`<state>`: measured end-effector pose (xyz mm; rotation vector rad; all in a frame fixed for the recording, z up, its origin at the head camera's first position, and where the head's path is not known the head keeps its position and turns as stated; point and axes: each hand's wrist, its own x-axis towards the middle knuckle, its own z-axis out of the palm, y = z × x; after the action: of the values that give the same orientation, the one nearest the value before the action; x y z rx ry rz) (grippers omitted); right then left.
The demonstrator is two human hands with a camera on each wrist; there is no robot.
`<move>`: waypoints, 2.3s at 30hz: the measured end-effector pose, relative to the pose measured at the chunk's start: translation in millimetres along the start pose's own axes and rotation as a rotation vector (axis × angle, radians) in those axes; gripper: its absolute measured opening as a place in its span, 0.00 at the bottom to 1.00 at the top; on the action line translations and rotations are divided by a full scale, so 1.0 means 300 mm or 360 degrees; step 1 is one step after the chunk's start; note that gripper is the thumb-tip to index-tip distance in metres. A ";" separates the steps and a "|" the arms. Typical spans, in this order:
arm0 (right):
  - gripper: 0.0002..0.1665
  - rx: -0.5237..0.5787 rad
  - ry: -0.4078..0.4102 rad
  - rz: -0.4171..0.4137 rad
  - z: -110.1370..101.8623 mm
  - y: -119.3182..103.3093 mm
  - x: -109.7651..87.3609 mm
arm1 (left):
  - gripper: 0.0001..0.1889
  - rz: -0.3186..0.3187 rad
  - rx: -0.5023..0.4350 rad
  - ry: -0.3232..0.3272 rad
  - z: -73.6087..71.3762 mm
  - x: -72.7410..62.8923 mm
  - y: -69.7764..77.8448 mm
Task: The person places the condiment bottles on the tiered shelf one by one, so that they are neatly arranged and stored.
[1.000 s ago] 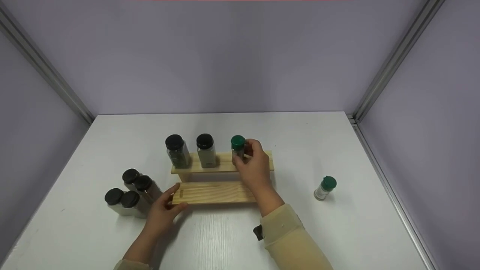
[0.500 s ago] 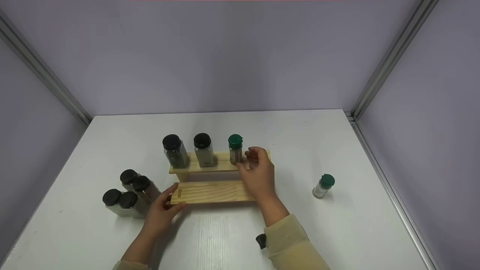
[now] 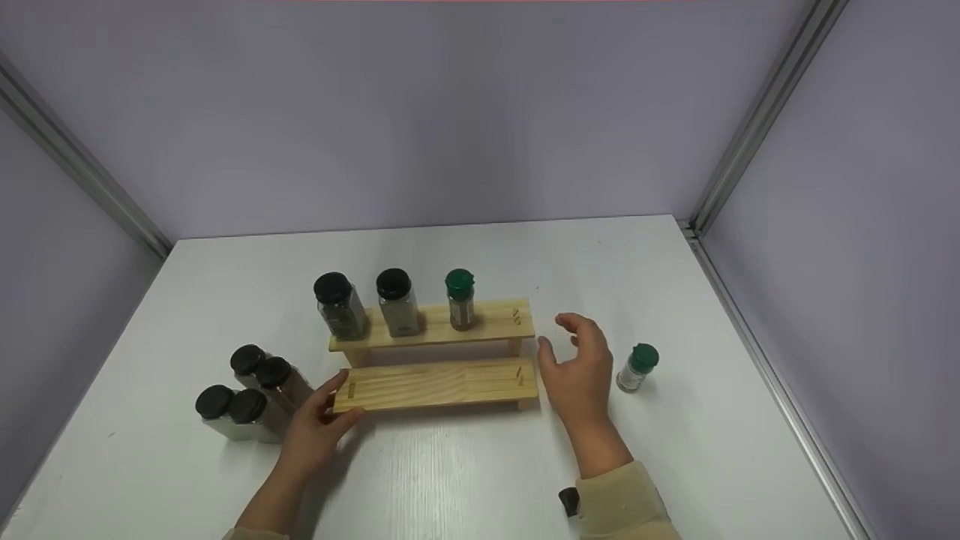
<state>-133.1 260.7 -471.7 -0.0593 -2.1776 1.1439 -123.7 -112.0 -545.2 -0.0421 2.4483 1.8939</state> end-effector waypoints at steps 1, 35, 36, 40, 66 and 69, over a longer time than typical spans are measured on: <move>0.23 -0.0041 0.0050 -0.0043 -0.015 0.013 0.002 | 0.38 -0.0003 -0.0005 0.0002 0.000 0.000 0.000; 0.54 -0.0068 -0.0295 0.0902 -0.254 0.300 -0.030 | 0.38 0.0055 0.0071 -0.0018 -0.003 0.003 -0.003; 0.53 -0.0080 -0.0301 0.0904 -0.254 0.302 -0.030 | 0.38 0.0054 0.0071 -0.0019 -0.003 0.003 -0.002; 0.48 -0.0138 -0.0314 0.0911 -0.253 0.307 -0.030 | 0.38 0.0028 0.0091 -0.0013 -0.002 0.002 0.002; 0.40 -0.0173 -0.0254 0.0935 -0.227 0.293 -0.030 | 0.39 0.0025 0.0017 -0.0032 -0.005 -0.005 0.002; 0.39 -0.0164 -0.0261 0.0907 -0.227 0.295 -0.029 | 0.39 0.0031 0.0052 -0.0024 -0.004 -0.004 0.002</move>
<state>-109.6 361.0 -515.8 -0.6909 -2.4428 1.3731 -122.6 -113.1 -544.3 -0.0027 2.4786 1.8542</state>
